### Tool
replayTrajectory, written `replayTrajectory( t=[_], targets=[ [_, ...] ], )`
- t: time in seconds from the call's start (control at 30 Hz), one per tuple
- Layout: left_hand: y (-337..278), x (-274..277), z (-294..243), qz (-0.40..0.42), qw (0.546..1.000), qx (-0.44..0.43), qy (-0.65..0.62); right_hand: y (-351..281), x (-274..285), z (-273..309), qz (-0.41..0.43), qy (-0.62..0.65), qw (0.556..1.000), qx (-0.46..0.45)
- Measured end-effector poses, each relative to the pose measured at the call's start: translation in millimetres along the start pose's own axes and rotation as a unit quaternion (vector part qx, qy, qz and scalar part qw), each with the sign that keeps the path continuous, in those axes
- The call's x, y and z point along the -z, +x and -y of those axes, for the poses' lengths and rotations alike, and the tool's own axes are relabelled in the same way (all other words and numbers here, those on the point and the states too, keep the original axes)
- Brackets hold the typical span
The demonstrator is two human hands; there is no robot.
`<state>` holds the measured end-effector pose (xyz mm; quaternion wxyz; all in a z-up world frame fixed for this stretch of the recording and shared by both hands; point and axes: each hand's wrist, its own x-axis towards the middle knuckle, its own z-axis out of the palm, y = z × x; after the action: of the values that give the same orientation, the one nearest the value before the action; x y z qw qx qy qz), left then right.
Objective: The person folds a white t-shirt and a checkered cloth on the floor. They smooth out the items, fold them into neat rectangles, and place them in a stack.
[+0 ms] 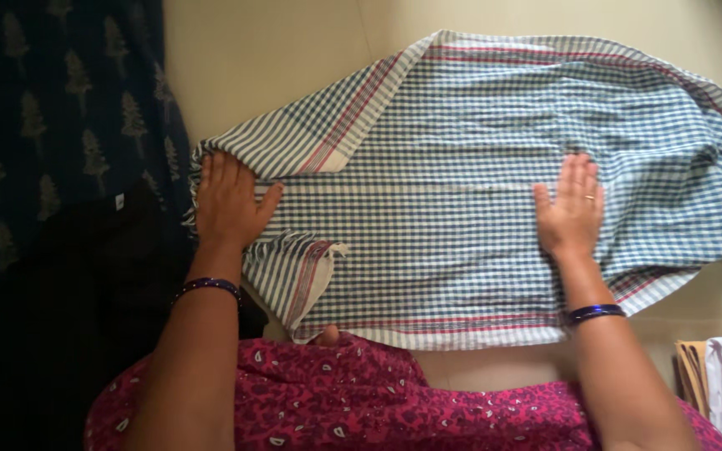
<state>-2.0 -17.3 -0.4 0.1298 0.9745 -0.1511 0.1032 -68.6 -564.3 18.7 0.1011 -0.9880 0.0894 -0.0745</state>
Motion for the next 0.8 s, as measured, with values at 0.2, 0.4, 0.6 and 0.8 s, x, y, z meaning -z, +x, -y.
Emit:
replayTrajectory(
  t=[0.2, 0.4, 0.6, 0.8],
  targets=[
    [0.1, -4.1, -0.1, 0.028, 0.999, 0.018, 0.014, -2.2, -5.0, 34.5, -0.049, 0.029, 0.998, 0.035],
    [2.3, -2.1, 0.5, 0.016, 1.0, 0.011, -0.003, -56.3, -11.7, 187.9, 0.14, 0.087, 0.962, 0.219],
    [-4.7, -0.9, -2.2, -0.035, 0.999, -0.02, -0.033, -40.1, -5.8, 158.0, 0.115, 0.051, 0.983, 0.131],
    [2.1, 3.6, -3.5, -0.043, 0.999, -0.031, 0.002, -14.9, -5.8, 52.2, 0.019, -0.019, 1.0, -0.009]
  ],
)
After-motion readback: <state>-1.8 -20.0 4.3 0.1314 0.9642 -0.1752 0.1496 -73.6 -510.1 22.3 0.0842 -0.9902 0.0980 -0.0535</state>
